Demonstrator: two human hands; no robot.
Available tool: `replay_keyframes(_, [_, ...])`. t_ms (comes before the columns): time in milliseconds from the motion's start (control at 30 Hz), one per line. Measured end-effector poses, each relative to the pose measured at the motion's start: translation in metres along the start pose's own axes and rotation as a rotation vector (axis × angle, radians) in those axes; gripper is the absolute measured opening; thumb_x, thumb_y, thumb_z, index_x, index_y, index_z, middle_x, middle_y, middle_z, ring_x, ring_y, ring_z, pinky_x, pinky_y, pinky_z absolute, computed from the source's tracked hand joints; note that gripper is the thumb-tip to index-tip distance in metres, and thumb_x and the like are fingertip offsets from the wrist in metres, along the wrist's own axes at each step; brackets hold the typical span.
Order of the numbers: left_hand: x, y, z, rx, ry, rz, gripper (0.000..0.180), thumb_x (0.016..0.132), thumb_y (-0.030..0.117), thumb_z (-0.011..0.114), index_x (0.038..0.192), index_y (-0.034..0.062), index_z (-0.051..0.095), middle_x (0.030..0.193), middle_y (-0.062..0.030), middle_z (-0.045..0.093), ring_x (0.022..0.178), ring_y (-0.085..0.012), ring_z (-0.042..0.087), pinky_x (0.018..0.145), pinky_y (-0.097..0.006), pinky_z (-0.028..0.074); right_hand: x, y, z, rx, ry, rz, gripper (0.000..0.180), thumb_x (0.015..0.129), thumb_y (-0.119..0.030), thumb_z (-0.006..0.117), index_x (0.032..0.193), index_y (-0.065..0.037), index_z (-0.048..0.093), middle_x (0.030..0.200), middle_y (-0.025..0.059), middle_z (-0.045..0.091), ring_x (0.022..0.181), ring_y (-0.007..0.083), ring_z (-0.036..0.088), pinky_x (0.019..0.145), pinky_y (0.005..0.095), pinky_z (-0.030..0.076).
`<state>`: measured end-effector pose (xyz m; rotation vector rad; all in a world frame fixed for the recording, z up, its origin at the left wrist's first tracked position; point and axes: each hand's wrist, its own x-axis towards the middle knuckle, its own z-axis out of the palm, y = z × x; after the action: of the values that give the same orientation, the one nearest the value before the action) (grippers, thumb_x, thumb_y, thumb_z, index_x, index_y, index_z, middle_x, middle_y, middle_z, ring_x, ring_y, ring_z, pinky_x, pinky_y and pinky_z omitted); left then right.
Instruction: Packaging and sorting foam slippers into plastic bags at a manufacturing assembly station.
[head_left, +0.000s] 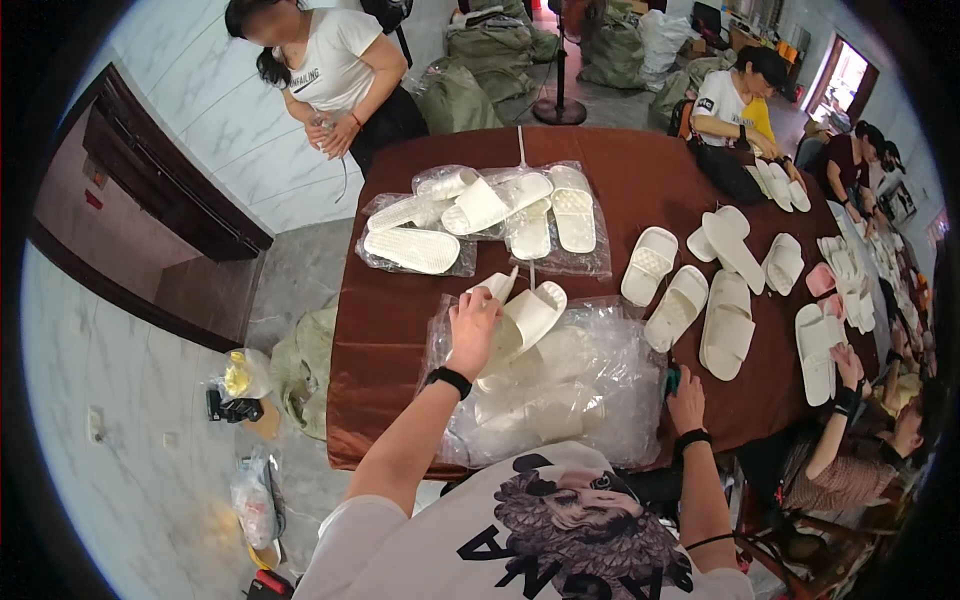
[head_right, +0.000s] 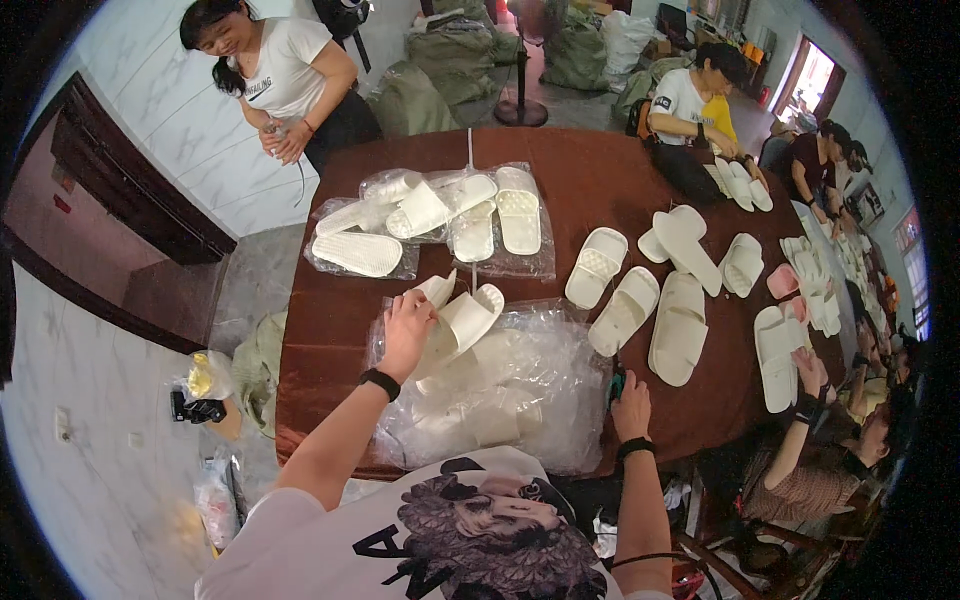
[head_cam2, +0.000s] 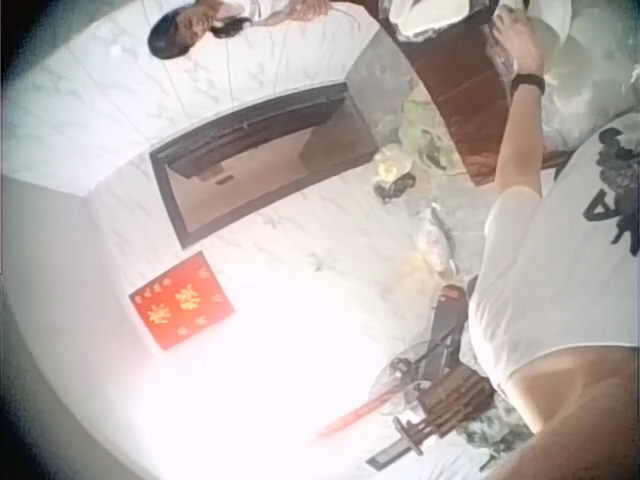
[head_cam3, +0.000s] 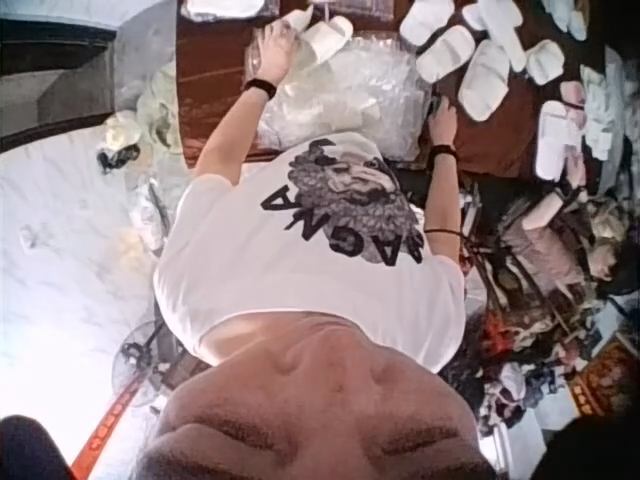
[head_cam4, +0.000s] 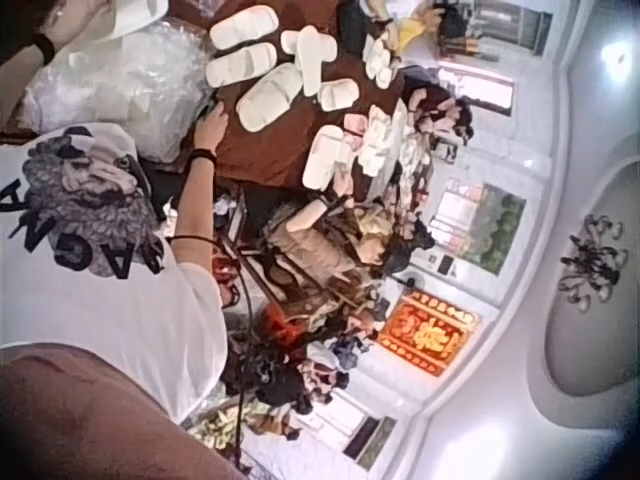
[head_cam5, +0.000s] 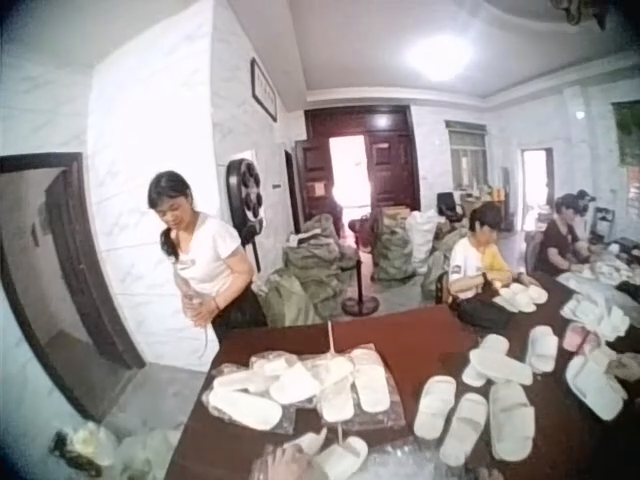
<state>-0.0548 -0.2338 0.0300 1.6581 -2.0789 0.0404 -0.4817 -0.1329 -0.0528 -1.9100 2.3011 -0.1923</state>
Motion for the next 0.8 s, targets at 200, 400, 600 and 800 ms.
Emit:
replay_keyframes(200, [-0.007, -0.005, -0.001, -0.515, 0.035, -0.148, 0.01, 0.08, 0.004, 0.065, 0.087, 0.0029, 0.058, 0.084, -0.0119, 0.061, 0.079, -0.0287, 0.061, 0.068, -0.039, 0.047, 0.008, -0.005, -0.07, 1.326, -0.098, 0.221, 0.048, 0.083, -0.016, 0.064, 0.128, -0.003, 0.052, 0.094, 0.0026, 0.058, 0.088, 0.0132, 0.057, 0.073, 0.0286, 0.048])
replay_keyframes(400, [-0.012, 0.003, -0.003, -0.625, 0.093, -0.182, 0.009, 0.08, -0.002, 0.064, 0.087, 0.0, 0.058, 0.082, -0.0122, 0.063, 0.075, -0.0262, 0.064, 0.068, -0.035, 0.05, 0.023, -0.138, -0.183, 0.844, -0.14, -0.389, 0.054, 0.08, -0.021, 0.069, 0.129, -0.007, 0.051, 0.088, 0.0108, 0.058, 0.081, 0.0223, 0.059, 0.071, 0.0381, 0.047])
replay_keyframes(600, [-0.01, 0.006, -0.001, -0.611, 0.119, -0.18, 0.009, 0.081, -0.002, 0.064, 0.087, 0.0, 0.057, 0.082, -0.0117, 0.062, 0.073, -0.0245, 0.063, 0.066, -0.034, 0.05, 0.036, -0.219, -0.13, -0.012, -0.012, -0.807, 0.036, 0.072, -0.01, 0.063, 0.106, -0.004, 0.054, 0.09, 0.0188, 0.057, 0.085, 0.0358, 0.059, 0.075, 0.0449, 0.048])
replay_keyframes(800, [-0.011, 0.005, -0.005, -0.613, 0.122, -0.159, 0.01, 0.081, -0.002, 0.064, 0.087, 0.0009, 0.056, 0.082, -0.0103, 0.058, 0.069, -0.0223, 0.061, 0.06, -0.033, 0.049, 0.047, -0.25, -0.106, -0.01, 0.013, -0.903, 0.019, 0.078, -0.011, 0.054, 0.092, 0.001, 0.06, 0.087, 0.0207, 0.061, 0.088, 0.035, 0.061, 0.073, 0.0436, 0.05])
